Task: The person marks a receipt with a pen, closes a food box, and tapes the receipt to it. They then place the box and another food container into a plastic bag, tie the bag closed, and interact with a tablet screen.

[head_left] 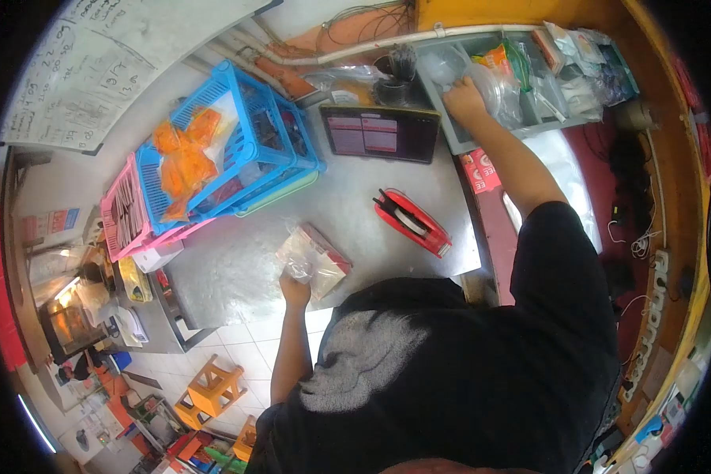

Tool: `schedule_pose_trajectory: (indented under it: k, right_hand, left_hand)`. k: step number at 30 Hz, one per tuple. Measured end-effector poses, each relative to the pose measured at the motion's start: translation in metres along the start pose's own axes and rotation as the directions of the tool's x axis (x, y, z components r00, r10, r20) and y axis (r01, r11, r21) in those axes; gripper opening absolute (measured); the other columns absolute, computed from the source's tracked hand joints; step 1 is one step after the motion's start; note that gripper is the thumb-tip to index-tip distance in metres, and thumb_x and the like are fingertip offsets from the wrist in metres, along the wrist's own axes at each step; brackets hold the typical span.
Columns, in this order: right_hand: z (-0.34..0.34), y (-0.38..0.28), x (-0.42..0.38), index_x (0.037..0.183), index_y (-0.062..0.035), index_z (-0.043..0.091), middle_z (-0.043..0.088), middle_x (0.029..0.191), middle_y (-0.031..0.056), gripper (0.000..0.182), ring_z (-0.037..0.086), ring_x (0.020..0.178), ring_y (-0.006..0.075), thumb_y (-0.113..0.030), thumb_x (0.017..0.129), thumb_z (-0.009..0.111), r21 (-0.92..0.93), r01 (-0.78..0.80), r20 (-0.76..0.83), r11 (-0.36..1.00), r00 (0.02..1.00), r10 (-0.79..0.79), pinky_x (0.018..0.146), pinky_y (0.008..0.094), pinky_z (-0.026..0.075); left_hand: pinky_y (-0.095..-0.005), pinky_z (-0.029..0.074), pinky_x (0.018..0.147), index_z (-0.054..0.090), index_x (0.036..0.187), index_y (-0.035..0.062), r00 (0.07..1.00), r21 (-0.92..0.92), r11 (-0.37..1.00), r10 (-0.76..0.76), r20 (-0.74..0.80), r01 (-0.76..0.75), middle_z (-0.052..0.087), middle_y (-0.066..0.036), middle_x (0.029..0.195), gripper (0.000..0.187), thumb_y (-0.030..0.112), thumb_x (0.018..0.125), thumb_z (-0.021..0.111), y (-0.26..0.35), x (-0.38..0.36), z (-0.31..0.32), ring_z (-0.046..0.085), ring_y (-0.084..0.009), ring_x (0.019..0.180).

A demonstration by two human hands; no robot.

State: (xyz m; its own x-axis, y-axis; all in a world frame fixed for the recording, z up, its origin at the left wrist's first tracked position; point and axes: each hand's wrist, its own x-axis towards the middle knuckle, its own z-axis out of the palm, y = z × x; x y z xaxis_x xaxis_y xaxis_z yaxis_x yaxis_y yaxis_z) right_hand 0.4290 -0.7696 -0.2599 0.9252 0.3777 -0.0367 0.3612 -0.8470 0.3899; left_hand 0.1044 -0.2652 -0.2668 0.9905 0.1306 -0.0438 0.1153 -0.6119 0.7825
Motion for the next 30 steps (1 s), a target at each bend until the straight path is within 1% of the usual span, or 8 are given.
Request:
schedule_pose_trajectory:
  k: [3,6,9,12,15,21,27,30]
  right_hand:
    - [0.002,-0.002,-0.002,0.082,-0.0156,0.074,0.071,0.088,0.0033,0.018,0.062,0.092,0.0208,-0.021,0.085,0.056,0.033,-0.011,0.017,0.999,1.0,0.011,0.087,0.0392,0.038]
    - [0.003,-0.004,0.0,0.082,-0.0141,0.073,0.069,0.095,0.0038,0.018,0.059,0.098,0.0204,-0.019,0.083,0.056,0.055,-0.082,-0.087,0.995,0.992,0.086,0.087,0.0393,0.038]
    - [-0.009,-0.004,-0.004,0.085,-0.0132,0.073,0.069,0.097,0.0033,0.018,0.059,0.101,0.0204,-0.017,0.084,0.055,-0.006,-0.109,-0.067,0.994,0.992,0.108,0.088,0.039,0.038]
    - [0.0,-0.008,0.003,0.084,-0.0151,0.074,0.07,0.094,0.0028,0.022,0.059,0.101,0.0215,-0.021,0.087,0.053,0.05,-0.114,-0.015,0.992,0.993,0.115,0.089,0.0431,0.037]
    - [0.003,-0.01,0.003,0.085,-0.0143,0.074,0.07,0.094,0.0033,0.022,0.059,0.102,0.0219,-0.021,0.087,0.052,0.063,-0.123,-0.035,0.99,0.992,0.125,0.09,0.044,0.037]
    - [-0.002,-0.006,0.004,0.082,-0.0104,0.072,0.069,0.093,0.0048,0.017,0.059,0.101,0.0238,-0.014,0.082,0.055,0.122,-0.103,-0.069,0.987,0.991,0.112,0.086,0.0403,0.042]
    - [-0.012,0.004,0.006,0.078,-0.002,0.067,0.068,0.092,0.0109,0.011,0.063,0.09,0.0335,-0.011,0.077,0.062,0.445,-0.173,-0.157,0.878,0.951,0.267,0.082,0.0427,0.049]
    - [-0.056,0.012,-0.003,0.086,-0.0007,0.068,0.07,0.09,0.0138,0.011,0.068,0.085,0.0304,-0.01,0.079,0.065,0.626,-0.305,0.03,0.717,0.929,0.368,0.079,0.0388,0.053]
  left_hand:
    - [-0.0308,0.052,0.076,0.068,0.098,-0.0034,0.967,-0.293,0.93,-0.249,-0.062,0.221,0.072,-0.011,0.093,0.022,0.016,0.089,0.068,0.015,-0.002,0.004,0.068,-0.0196,0.085]
    - [-0.0293,0.049,0.069,0.067,0.088,-0.0018,0.963,-0.36,0.905,-0.265,-0.056,0.228,0.069,-0.006,0.082,0.023,0.021,0.091,0.068,0.014,-0.001,0.003,0.064,-0.0158,0.075]
    - [-0.0272,0.043,0.059,0.065,0.076,0.0022,0.898,-0.368,0.831,-0.44,0.025,0.417,0.062,-0.002,0.069,0.025,0.022,0.091,0.069,0.013,-0.005,0.0,0.056,-0.0114,0.064]
    - [-0.0263,0.036,0.054,0.061,0.065,0.0053,0.876,-0.426,0.795,-0.483,-0.015,0.432,0.056,0.0,0.061,0.031,0.022,0.09,0.069,0.023,-0.003,0.005,0.049,-0.0094,0.057]
    - [-0.0265,0.038,0.055,0.061,0.063,0.0052,0.871,-0.412,0.794,-0.491,0.0,0.447,0.056,0.0,0.06,0.032,0.022,0.089,0.069,0.028,-0.002,0.002,0.05,-0.0101,0.056]
    - [-0.0263,0.039,0.055,0.062,0.063,0.005,0.871,-0.417,0.789,-0.49,0.014,0.451,0.058,0.0,0.061,0.032,0.022,0.089,0.07,0.014,-0.001,0.003,0.052,-0.0102,0.057]
    - [-0.0253,0.046,0.06,0.069,0.079,-0.0009,0.86,-0.555,0.709,-0.51,0.022,0.435,0.063,-0.003,0.067,0.028,0.025,0.09,0.07,0.017,-0.005,0.0,0.056,-0.012,0.059]
    - [-0.0263,0.05,0.063,0.071,0.087,-0.0038,0.849,-0.531,0.707,-0.526,0.049,0.468,0.067,-0.007,0.074,0.027,0.023,0.09,0.071,0.01,-0.007,-0.002,0.061,-0.0137,0.064]
